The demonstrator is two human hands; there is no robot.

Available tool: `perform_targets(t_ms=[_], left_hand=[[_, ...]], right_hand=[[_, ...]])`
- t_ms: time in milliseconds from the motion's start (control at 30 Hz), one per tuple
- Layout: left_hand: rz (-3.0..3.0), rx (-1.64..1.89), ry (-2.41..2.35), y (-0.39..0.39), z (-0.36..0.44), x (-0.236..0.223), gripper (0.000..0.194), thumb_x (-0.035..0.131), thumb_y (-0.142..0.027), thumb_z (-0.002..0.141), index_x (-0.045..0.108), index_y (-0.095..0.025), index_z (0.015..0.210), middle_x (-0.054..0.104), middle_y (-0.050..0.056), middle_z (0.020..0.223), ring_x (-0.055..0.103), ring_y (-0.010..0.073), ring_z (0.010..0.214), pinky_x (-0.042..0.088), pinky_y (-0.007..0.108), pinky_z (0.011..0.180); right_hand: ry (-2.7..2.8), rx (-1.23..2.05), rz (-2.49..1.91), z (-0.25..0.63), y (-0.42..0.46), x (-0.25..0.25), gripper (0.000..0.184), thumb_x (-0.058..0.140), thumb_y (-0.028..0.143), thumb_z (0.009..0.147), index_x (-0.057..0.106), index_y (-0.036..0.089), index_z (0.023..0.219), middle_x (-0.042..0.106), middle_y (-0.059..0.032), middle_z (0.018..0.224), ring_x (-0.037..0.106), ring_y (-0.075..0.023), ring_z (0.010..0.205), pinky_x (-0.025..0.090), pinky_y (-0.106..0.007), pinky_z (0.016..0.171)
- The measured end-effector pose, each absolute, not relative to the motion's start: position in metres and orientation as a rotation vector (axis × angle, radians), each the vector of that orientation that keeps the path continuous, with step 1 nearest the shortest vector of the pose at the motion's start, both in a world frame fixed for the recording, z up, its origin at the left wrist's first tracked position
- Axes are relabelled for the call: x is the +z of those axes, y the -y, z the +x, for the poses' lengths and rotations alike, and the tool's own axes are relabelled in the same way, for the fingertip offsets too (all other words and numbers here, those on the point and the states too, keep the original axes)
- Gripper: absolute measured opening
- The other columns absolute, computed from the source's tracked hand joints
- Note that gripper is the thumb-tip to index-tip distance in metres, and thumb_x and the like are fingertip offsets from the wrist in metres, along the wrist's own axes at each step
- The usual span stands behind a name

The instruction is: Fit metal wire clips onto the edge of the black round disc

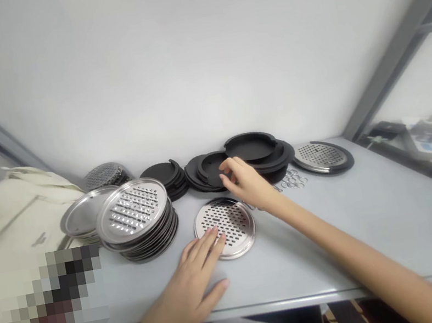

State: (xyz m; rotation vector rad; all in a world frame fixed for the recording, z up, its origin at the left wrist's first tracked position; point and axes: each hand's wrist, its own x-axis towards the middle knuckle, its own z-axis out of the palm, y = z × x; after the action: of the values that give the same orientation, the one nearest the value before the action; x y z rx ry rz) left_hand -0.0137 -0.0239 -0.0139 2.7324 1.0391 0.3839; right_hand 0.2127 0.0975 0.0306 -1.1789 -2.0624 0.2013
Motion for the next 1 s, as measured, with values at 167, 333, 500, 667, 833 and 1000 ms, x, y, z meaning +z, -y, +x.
perform_targets(t_ms=[167, 333, 500, 667, 833, 1000], left_hand=[[2.669, 0.341, -1.032, 0.023, -0.018, -0.015, 0.067, 0.038, -0.036, 0.098, 0.001, -0.017, 0.151, 0.01, 0.008, 0.157, 0.01, 0.0226, 0.145, 0.02, 0.045, 0.117], [2.663, 0.375, -1.018, 0.024, -0.02, -0.014, 0.063, 0.038, -0.034, 0.098, 0.007, -0.018, 0.151, 0.013, 0.009, 0.157, 0.011, 0.0231, 0.145, 0.02, 0.046, 0.117], [2.662, 0.387, -1.005, 0.025, -0.02, -0.009, 0.06, 0.042, -0.034, 0.097, 0.017, -0.017, 0.149, 0.016, 0.012, 0.156, 0.012, 0.0248, 0.144, 0.022, 0.049, 0.115], [2.64, 0.435, -1.009, 0.026, -0.021, -0.008, 0.058, 0.045, -0.034, 0.095, 0.025, -0.016, 0.146, 0.021, 0.015, 0.154, 0.015, 0.0266, 0.144, 0.026, 0.051, 0.113], [2.583, 0.48, -1.035, 0.026, -0.021, -0.01, 0.056, 0.046, -0.034, 0.094, 0.027, -0.018, 0.144, 0.023, 0.014, 0.153, 0.017, 0.0271, 0.142, 0.028, 0.05, 0.112], [2.345, 0.559, -1.015, 0.03, -0.027, -0.006, 0.056, 0.042, -0.036, 0.096, 0.021, -0.021, 0.146, 0.026, 0.013, 0.151, 0.022, 0.0256, 0.14, 0.024, 0.05, 0.113]], right_hand=[[2.009, -0.138, -1.329, 0.208, -0.121, 0.043, 0.021, 0.043, 0.025, 0.092, 0.05, 0.017, 0.111, 0.057, -0.0119, 0.106, 0.06, -0.0212, 0.08, 0.048, -0.032, 0.069], [1.702, -0.396, -1.818, 0.265, -0.144, 0.063, 0.044, 0.048, 0.033, 0.089, 0.043, 0.009, 0.125, 0.054, -0.0226, 0.114, 0.059, -0.0327, 0.093, 0.045, -0.039, 0.071], [1.686, -0.093, -1.987, 0.321, -0.166, 0.055, 0.056, 0.057, 0.046, 0.083, 0.044, 0.008, 0.122, 0.064, -0.0175, 0.092, 0.061, -0.0314, 0.086, 0.045, -0.038, 0.07], [1.778, -0.122, -1.823, 0.32, -0.172, 0.047, 0.04, 0.049, 0.029, 0.083, 0.048, 0.012, 0.119, 0.065, -0.0135, 0.08, 0.06, -0.0305, 0.081, 0.044, -0.038, 0.069], [1.835, -0.217, -1.672, 0.306, -0.163, 0.065, 0.028, 0.042, 0.022, 0.085, 0.056, 0.016, 0.109, 0.064, -0.0127, 0.082, 0.059, -0.028, 0.078, 0.044, -0.038, 0.071], [1.771, -0.058, -1.55, 0.293, -0.13, 0.088, 0.029, 0.044, 0.034, 0.091, 0.055, 0.019, 0.113, 0.06, -0.0059, 0.071, 0.055, -0.0214, 0.064, 0.043, -0.034, 0.062]])
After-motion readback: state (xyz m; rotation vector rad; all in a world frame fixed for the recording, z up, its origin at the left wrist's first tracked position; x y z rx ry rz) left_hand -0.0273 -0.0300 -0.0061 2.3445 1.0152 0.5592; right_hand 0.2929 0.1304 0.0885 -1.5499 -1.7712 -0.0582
